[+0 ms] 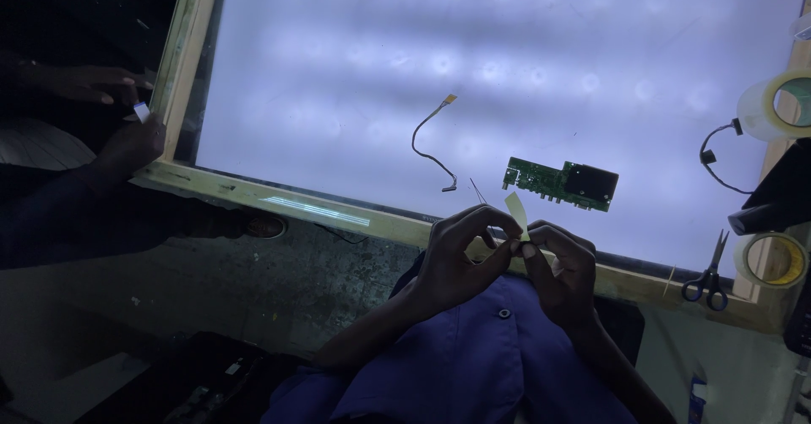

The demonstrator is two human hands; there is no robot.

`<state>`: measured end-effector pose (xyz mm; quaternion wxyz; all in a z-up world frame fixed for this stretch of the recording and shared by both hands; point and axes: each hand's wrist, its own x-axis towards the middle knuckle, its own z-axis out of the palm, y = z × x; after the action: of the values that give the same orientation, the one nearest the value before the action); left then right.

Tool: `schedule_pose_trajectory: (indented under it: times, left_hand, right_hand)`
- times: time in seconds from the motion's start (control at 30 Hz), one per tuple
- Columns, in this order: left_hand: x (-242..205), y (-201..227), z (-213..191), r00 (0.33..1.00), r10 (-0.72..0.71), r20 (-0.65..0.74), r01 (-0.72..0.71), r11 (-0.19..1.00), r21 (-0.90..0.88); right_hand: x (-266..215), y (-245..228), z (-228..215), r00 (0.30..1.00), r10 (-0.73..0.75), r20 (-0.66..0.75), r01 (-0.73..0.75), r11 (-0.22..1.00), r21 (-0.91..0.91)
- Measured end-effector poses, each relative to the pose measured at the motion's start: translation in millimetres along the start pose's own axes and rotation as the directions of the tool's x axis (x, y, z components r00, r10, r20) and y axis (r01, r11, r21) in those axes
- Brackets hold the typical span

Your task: A person applies adhesive tape to an electronic strip and organizes wires on a light table in a workshop.

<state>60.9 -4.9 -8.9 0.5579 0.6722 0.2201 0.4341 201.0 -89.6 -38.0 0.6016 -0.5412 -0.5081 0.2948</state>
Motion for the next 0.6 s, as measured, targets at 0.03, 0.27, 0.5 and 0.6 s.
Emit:
schedule_pose_trajectory:
  times: [0.03, 0.27, 0.5, 0.6]
  left_hand:
    - [0.1, -1.2, -0.7, 0.999, -0.028, 0.018, 0.029, 0.999, -0.025]
    - [5.1, -1.9, -4.1, 0.994, -0.101, 0.051, 0.106, 0.988, -0.113]
    - [4.6, 3.7, -2.0, 0.999, -0.006, 0.050, 0.008, 0.999, -0.032]
    - [7.4, 3.9, -2.7, 0.999, -0.003, 0.048, 0.003, 1.000, 0.001]
  right_hand:
    - [-0.8, 1.8, -0.8, 1.000, 0.002, 0.003, -0.002, 1.000, 0.000]
    - [6.0, -13.0, 4.7, 1.000, 0.006, 0.016, -0.006, 1.000, 0.003]
    - [2.5, -3.8, 0.2, 1.000, 0.020, 0.015, -0.020, 1.000, 0.000]
    - [3.8, -3.9, 0.3, 0.999, 0.026, 0.025, -0.025, 1.000, -0.006]
